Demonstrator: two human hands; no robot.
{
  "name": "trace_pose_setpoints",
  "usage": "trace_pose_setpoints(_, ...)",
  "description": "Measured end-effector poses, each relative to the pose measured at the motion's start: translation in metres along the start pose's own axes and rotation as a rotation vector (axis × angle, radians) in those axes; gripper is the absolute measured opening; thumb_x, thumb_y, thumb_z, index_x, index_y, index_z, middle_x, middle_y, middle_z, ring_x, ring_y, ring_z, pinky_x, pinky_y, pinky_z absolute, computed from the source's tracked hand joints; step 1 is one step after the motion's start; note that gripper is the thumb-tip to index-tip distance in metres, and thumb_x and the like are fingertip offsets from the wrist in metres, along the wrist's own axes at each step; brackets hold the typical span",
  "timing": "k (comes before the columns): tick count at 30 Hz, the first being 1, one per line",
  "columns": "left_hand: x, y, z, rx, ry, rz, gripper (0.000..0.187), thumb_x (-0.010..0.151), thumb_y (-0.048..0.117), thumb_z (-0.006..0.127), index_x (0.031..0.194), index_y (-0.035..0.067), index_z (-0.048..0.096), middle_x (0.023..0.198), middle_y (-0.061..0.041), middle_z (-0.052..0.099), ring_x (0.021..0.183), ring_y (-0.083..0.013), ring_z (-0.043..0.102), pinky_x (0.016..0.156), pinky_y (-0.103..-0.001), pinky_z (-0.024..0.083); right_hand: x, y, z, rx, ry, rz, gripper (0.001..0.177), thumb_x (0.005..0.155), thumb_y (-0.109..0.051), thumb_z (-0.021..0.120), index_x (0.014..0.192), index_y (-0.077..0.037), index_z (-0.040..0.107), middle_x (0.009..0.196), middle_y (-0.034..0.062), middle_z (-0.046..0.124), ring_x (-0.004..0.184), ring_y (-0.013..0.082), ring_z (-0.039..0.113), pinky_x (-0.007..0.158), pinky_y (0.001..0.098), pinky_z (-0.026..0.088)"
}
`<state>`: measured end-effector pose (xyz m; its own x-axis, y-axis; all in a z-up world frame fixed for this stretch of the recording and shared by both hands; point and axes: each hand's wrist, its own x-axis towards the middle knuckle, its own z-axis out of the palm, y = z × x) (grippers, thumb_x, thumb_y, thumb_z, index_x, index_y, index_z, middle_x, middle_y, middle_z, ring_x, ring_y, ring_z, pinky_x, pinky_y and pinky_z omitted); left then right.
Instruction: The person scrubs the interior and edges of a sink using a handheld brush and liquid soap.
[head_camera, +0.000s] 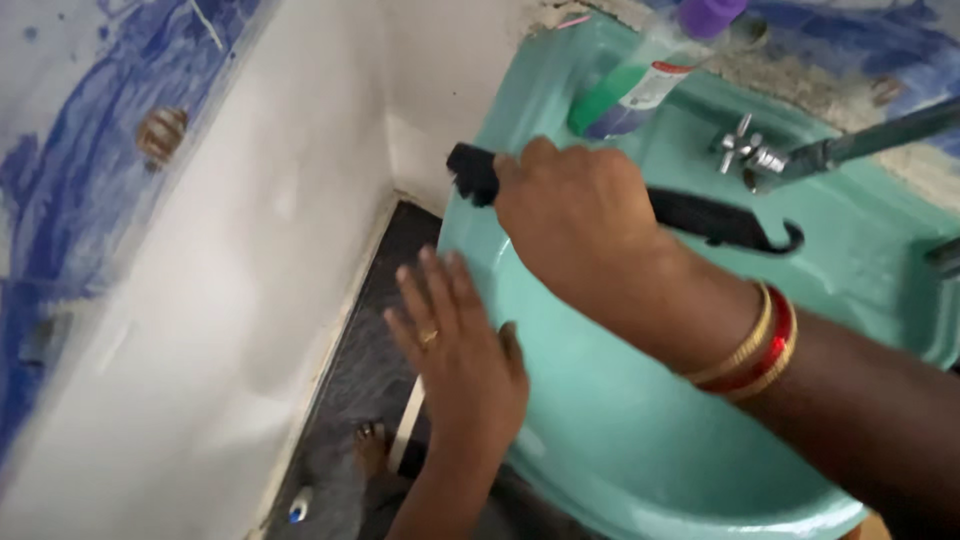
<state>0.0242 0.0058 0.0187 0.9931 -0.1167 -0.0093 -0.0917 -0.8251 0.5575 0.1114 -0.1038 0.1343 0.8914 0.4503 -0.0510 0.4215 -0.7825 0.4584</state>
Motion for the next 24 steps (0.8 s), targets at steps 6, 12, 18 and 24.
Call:
trace_pose_setpoints(6, 0.050, -0.011, -0.004, -0.007, 0.032, 0.171, 0.081, 0.095, 0.031, 0.059, 0.156, -0.005, 0.020, 0.163, -0.026, 0.017, 0.152, -0.0469, 0.011, 0.115, -0.071, 0.010, 0.061, -0.006, 0.002, 0.056, -0.293, -0.022, 0.013, 0.075, -0.024, 0.073, 0.082, -0.015, 0.078, 0.083, 0.0092, 0.072, 0.080, 0.0259, 0.069, 0.052, 0.0394, 0.052)
trace_pose_setpoints(12, 0.054, -0.011, -0.013, 0.034, -0.070, 0.206, 0.077, 0.092, 0.033, 0.061, 0.155, 0.005, 0.028, 0.162, -0.018, 0.022, 0.148, -0.0498, 0.014, 0.108, -0.077, 0.014, 0.119, 0.048, 0.009, 0.002, -0.314, 0.118, 0.016, 0.078, -0.027, 0.073, 0.087, -0.015, 0.079, 0.089, 0.0106, 0.073, 0.084, 0.0288, 0.070, 0.055, 0.0432, 0.051)
trace_pose_setpoints(18, 0.055, -0.013, -0.015, 0.025, -0.020, 0.268, 0.074, 0.093, 0.032, 0.060, 0.154, 0.004, 0.030, 0.160, -0.022, 0.026, 0.147, -0.0514, 0.019, 0.108, -0.078, 0.017, 0.146, 0.076, 0.020, -0.015, -0.380, 0.177, 0.020, 0.081, -0.029, 0.074, 0.092, -0.014, 0.080, 0.095, 0.0120, 0.074, 0.088, 0.0317, 0.071, 0.059, 0.0470, 0.050)
trace_pose_setpoints(24, 0.055, -0.015, -0.016, -0.044, 0.013, 0.293, 0.072, 0.093, 0.030, 0.060, 0.153, 0.001, 0.032, 0.160, -0.024, 0.028, 0.145, -0.0523, 0.023, 0.105, -0.079, 0.019, 0.164, 0.073, 0.024, 0.011, -0.512, 0.116, 0.027, 0.082, -0.034, 0.075, 0.097, -0.012, 0.081, 0.102, 0.0154, 0.075, 0.092, 0.0360, 0.070, 0.061, 0.0536, 0.050)
